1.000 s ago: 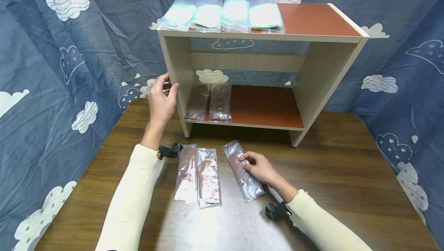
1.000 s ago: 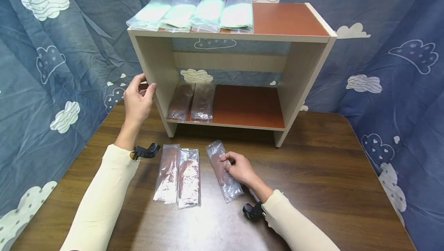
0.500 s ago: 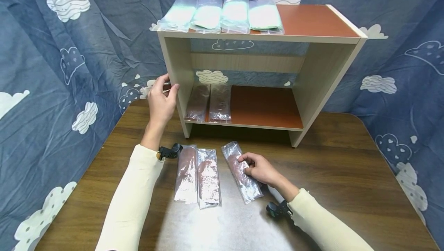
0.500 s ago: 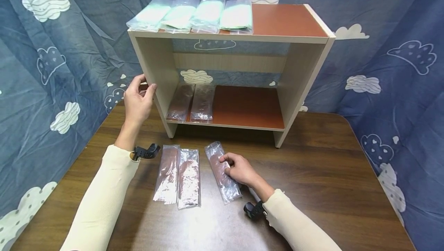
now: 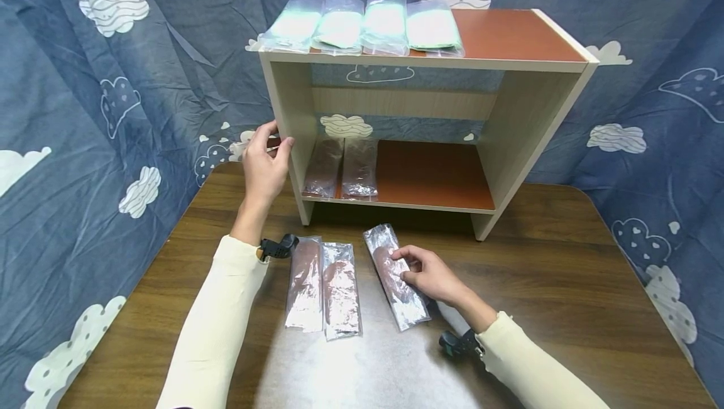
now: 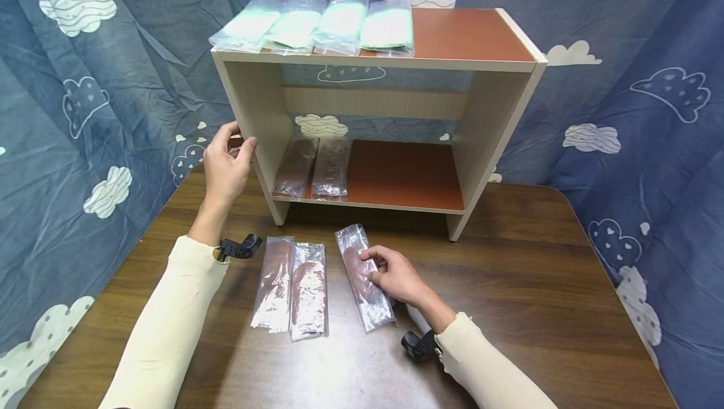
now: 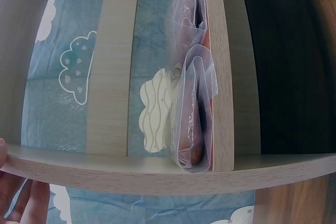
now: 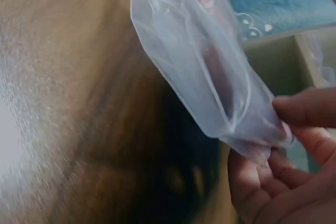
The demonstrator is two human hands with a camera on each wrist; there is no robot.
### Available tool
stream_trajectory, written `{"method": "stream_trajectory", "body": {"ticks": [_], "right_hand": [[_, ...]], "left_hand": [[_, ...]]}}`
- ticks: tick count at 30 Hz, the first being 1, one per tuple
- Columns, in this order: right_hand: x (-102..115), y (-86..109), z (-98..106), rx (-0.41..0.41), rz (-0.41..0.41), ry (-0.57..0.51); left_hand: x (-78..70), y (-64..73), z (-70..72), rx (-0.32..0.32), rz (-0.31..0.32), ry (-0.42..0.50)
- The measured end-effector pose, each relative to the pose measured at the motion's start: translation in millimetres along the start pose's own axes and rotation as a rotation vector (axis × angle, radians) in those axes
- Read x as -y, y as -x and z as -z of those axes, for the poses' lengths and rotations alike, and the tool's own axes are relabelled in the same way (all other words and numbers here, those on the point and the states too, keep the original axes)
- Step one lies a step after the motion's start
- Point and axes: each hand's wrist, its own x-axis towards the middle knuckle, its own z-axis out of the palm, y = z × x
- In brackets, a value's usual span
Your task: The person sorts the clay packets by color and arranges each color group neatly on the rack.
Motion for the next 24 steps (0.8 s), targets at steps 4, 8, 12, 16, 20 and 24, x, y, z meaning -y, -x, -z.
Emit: {"method": "stream_trajectory", "body": {"ticks": [4,8,12,16,20,24], "right_hand": [[3,5.2,9,0.030,0.051,-0.043],[6,7.8,15,0.047,0.092,-0.058],[9,8.0,17,0.053,0.107,-0.074],[11,6.8,20,0.052,0.136,-0.085],[17,5.9,24,0.056,0.166,-0.082],[26,4.2,31,0.040,0.197,-0.067]], "left_hand": [[-1.4,-0.6,0.1,-0.002,-0.002,0.008],[-0.9,-1.0,0.5,-0.006,-0.006,0.017],[0.5,-0.7,0.0,-0.007,-0.002,0.021],[0.6,0.0,-0.5,-0.002,0.002,0.025],[-0.1,0.4,-0.5,-0.001,0.004,0.026],[-0.6,0.5,-0.1,-0.001,-0.004,0.023]]}}
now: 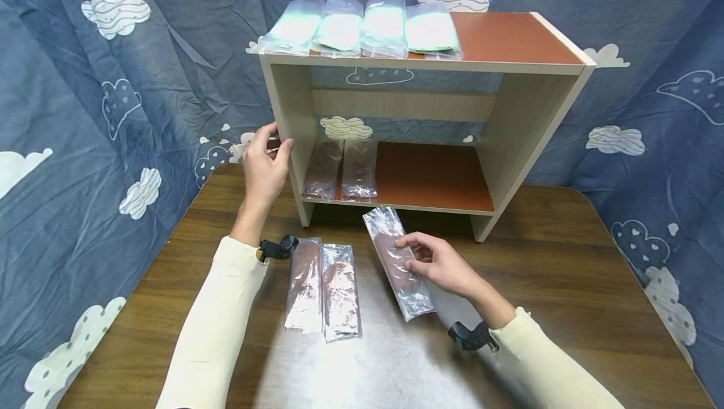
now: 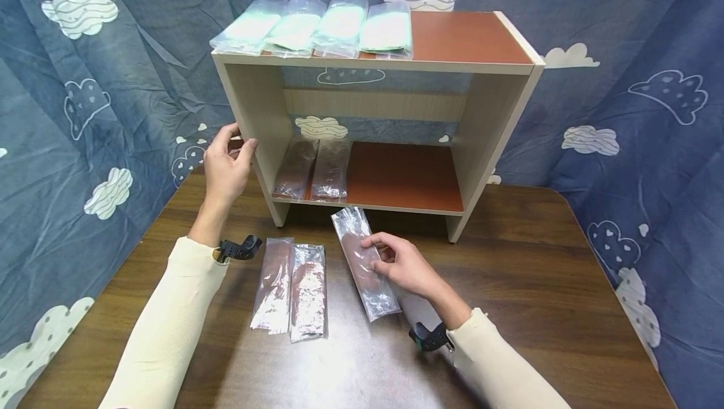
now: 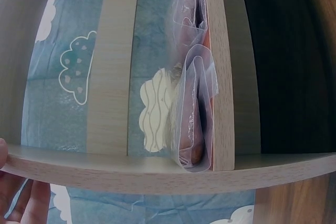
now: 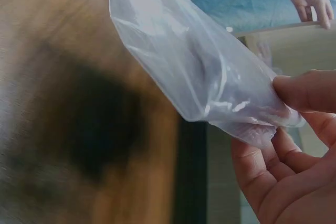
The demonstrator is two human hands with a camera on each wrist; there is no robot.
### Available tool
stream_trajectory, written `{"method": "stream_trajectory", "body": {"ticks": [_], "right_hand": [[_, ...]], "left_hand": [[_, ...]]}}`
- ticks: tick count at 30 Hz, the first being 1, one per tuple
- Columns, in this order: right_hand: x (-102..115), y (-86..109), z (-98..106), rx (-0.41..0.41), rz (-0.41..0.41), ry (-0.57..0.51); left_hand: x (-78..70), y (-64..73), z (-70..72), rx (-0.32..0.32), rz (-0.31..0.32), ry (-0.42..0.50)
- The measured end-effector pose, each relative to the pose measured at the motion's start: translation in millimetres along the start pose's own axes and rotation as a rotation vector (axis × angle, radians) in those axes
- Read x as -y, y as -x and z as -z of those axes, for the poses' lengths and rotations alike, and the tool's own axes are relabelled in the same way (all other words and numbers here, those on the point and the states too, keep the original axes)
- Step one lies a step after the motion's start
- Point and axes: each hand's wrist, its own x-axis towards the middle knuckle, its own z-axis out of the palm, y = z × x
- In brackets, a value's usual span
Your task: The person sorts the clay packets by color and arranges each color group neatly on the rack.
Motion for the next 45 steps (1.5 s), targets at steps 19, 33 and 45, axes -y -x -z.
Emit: {"method": "stream_trajectory", "body": {"ticks": [19,33,45], "right_hand": [[35,-55.3,65,-0.230,-0.091,0.150],[22,-112.5,68,-0.273,-0.183,0.099],[15,-138.5,67,-0.337,-0.240,0.097]], "left_hand": [[3.6,1.1,1.5,-0.001,0.011,-0.005],[3.8,0.7,3.8,-0.007,0.020,0.008],[2.6,-0.3,0.2,0.002,-0.003,-0.009]]}}
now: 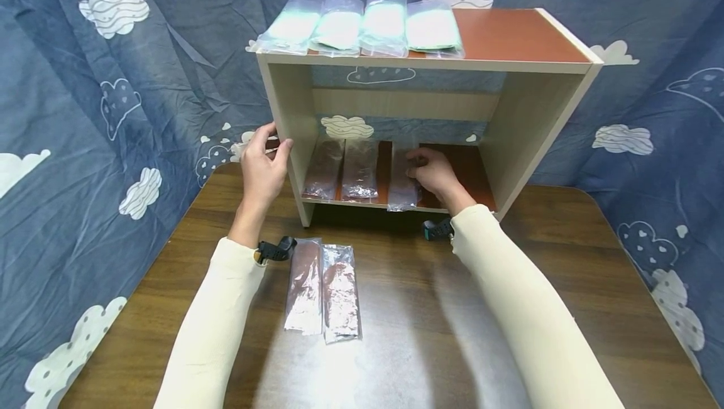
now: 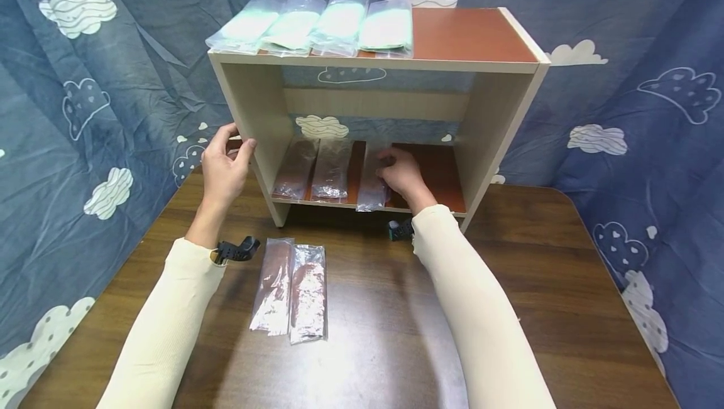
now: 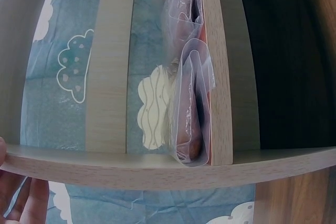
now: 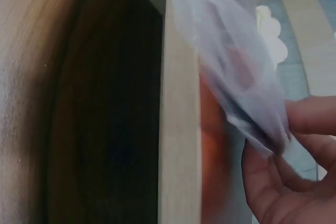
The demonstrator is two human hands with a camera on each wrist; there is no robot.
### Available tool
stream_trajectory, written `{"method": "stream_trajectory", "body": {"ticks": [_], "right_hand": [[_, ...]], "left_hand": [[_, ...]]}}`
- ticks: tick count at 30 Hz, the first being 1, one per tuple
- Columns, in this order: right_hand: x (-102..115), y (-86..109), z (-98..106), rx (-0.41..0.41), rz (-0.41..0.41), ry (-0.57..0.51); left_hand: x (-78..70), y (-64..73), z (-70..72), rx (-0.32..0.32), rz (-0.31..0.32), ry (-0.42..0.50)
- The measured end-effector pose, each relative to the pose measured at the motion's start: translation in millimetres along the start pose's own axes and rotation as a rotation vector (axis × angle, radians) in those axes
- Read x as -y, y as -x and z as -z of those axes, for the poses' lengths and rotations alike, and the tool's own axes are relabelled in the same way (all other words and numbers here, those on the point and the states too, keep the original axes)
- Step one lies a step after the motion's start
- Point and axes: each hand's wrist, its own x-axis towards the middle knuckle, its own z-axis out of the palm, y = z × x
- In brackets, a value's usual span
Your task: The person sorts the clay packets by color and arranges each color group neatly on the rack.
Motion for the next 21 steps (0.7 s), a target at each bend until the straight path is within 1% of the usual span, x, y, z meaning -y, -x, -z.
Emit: {"method": "stream_trajectory", "body": {"ticks": [5,8,11,13,15,21], "right_hand": [[-1,0.6,0,-0.039,-0.020,0.145],[-2,1.7,0,-0.068,0.000,0.246],[-4,2.9,3,-0.060,0.019,0.298],[-6,3.6,6,-0.031,0.036,0.306],[-8,4.1,12,0.010,0.073,0.325],[-14,4.7,30,0.208,0.209,0.417]], "left_hand": [[-0.4,-0.4,-1.6,0.006,-0.003,0.011],[-0.7,-0.5,-1.8,0.004,-0.010,0.018],[-1.3,-0.5,-1.5,0.001,-0.011,0.021],[-1.0,-0.5,-1.2,0.001,-0.009,0.021],[-1.0,-0.4,-0.8,0.001,-0.004,0.017],[-1.7,0.2,0.3,0.000,-0.004,0.002]]}}
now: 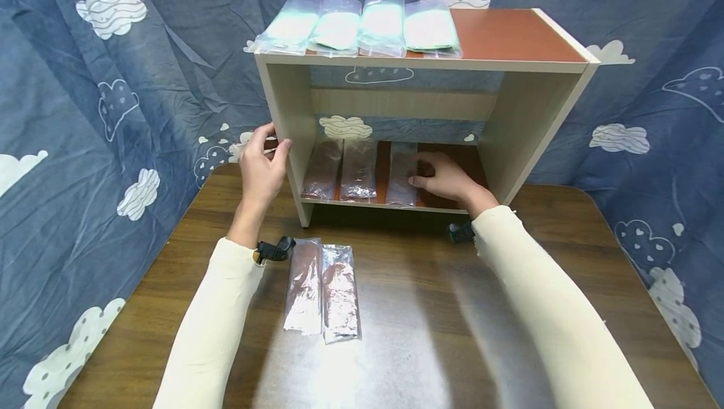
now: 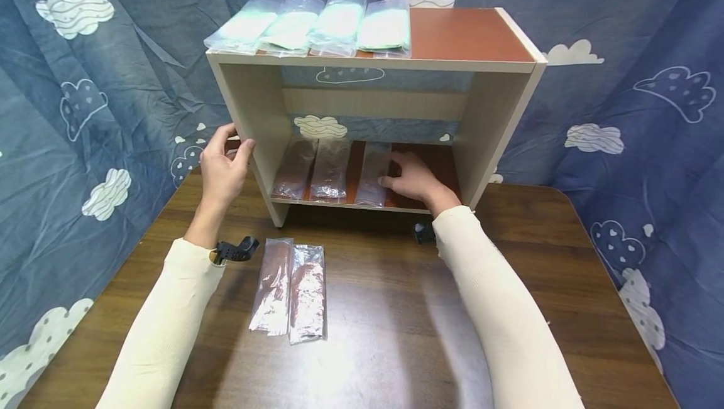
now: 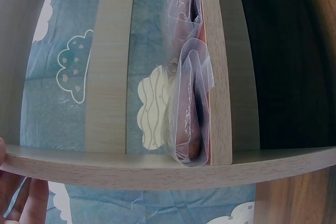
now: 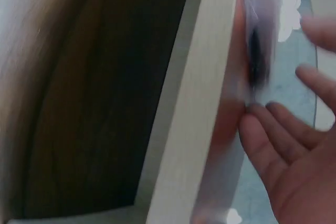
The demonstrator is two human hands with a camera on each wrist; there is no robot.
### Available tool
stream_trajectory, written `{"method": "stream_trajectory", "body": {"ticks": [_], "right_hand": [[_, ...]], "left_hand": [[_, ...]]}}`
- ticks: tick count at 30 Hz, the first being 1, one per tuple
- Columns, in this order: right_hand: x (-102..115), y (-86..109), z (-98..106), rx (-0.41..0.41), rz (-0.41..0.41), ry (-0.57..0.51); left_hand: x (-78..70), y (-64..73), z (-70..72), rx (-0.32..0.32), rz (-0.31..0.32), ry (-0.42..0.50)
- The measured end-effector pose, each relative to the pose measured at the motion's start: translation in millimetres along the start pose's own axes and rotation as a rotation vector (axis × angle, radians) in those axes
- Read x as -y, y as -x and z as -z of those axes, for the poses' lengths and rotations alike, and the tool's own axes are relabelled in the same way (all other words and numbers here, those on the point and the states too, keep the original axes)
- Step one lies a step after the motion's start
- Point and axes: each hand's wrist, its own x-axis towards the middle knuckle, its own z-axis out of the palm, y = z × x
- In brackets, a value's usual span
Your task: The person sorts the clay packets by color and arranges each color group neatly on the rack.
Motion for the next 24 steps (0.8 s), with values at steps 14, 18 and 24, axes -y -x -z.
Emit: {"method": "stream_trajectory", "body": {"ticks": [14,18,24], "right_hand": [[1,5.4,-2,0.188,0.069,0.102],[1,4.5,-4,0.185,0.065,0.124],[0,2.2,-8,0.169,0.066,0.155]], "left_hand": [[1.0,-0.8,0.8,-0.002,0.001,0.012],[2.2,-1.4,0.4,-0.004,-0.007,0.011],[2.4,-0.6,-0.6,-0.003,-0.013,-0.004]]}}
